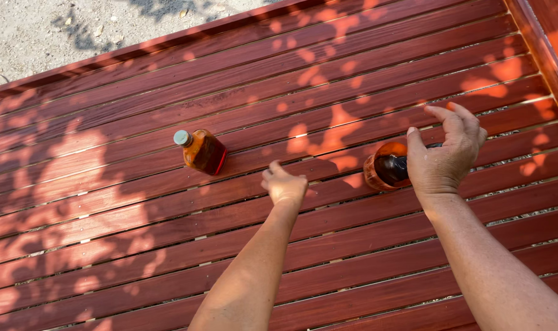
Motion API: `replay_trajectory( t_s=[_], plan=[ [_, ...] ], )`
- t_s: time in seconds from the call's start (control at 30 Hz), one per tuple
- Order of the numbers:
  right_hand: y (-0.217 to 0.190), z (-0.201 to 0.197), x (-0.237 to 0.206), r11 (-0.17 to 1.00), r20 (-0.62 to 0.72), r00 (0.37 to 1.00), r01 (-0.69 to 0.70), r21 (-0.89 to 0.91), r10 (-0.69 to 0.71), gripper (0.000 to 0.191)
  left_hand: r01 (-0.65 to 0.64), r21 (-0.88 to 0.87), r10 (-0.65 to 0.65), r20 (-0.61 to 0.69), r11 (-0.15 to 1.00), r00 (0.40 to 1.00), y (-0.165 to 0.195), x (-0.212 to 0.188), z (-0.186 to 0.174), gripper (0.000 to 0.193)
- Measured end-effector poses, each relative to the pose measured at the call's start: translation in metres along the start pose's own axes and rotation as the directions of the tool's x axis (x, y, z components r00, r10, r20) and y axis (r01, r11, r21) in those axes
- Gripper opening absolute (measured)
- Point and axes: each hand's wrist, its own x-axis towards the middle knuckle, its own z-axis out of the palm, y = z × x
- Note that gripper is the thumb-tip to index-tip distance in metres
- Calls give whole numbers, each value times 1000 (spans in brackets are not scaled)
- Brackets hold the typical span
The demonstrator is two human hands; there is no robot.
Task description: The person pours reddish-brown wood stain from a bottle into a small container, then uses a brush to apply the stain to the slats of a wooden bench. The person repeatedly dips the brush into the container and paints the bench surface.
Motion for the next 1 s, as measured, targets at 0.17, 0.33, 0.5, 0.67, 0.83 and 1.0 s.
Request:
replay_trajectory(
  t_s=[0.17,0.33,0.5,0.67,0.83,1.0],
  plan=[
    [31,-6,1,981,32,983,-185,59,184,90,-518,137,457,319,844,830,53,-24,68,110],
    [70,7,-8,802,239,812,-574,164,532,114,-516,148,429,390,844,814,62,-34,121,133],
    [98,24,-25,460,620,486,-861,217,616,85,-485,18,437,405,874,803,47,-30,152,133],
    [106,40,-47,424,689,481,-864,271,542,49,-463,-236,519,362,854,774,46,-33,166,128],
    [101,43,-53,448,643,516,-847,285,566,32,-538,-186,569,268,822,777,45,-49,156,120],
    [98,11,-42,486,564,523,-843,231,638,28,-697,-167,711,289,697,641,60,-68,143,117]
  ],
)
